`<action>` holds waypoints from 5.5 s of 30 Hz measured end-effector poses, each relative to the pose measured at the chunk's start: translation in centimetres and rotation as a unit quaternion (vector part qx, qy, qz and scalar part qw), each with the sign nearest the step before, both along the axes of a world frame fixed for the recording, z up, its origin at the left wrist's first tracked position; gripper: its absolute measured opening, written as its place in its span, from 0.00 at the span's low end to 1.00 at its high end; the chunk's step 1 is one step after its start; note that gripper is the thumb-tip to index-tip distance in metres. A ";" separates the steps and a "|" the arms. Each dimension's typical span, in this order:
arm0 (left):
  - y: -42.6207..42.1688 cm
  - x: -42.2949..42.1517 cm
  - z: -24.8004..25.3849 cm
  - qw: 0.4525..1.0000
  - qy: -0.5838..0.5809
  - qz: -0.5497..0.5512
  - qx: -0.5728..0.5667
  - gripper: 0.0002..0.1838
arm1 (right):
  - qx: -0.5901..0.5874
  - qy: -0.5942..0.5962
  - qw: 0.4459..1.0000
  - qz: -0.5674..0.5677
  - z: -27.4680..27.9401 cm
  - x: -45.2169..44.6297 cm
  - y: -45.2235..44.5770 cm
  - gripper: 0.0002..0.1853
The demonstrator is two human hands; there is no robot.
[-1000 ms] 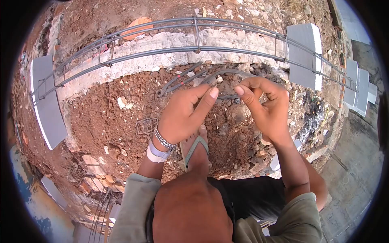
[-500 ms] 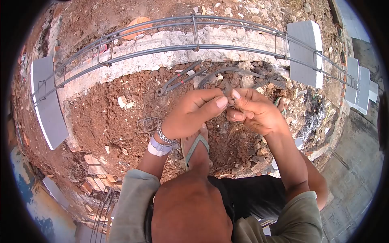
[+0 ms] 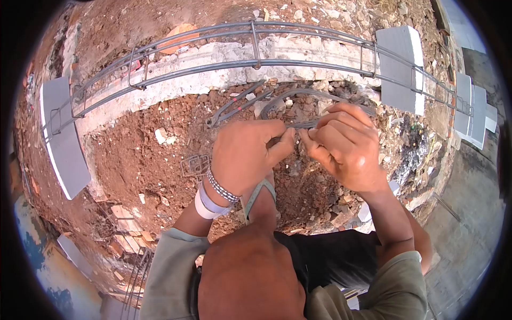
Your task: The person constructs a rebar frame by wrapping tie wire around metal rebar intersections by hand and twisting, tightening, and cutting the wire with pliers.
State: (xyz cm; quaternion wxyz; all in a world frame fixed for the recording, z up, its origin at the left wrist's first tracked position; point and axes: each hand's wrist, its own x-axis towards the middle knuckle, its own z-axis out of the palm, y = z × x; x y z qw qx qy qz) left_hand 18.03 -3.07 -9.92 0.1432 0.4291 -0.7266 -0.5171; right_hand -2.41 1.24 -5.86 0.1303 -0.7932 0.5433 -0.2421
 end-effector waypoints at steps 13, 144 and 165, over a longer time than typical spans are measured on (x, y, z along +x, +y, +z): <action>-0.5 1.0 -4.4 0.895 0.279 -0.067 0.343 0.22 | 0.565 -0.715 0.403 -0.086 -4.6 1.1 1.9 0.18; -1.2 2.5 1.6 0.990 0.002 0.008 -0.140 0.13 | 0.532 -0.416 0.728 -0.120 -2.2 -0.2 -0.9 0.20; 0.6 2.1 0.1 0.992 0.071 0.063 0.081 0.17 | 0.259 -0.379 0.856 -0.237 -4.3 2.3 1.3 0.22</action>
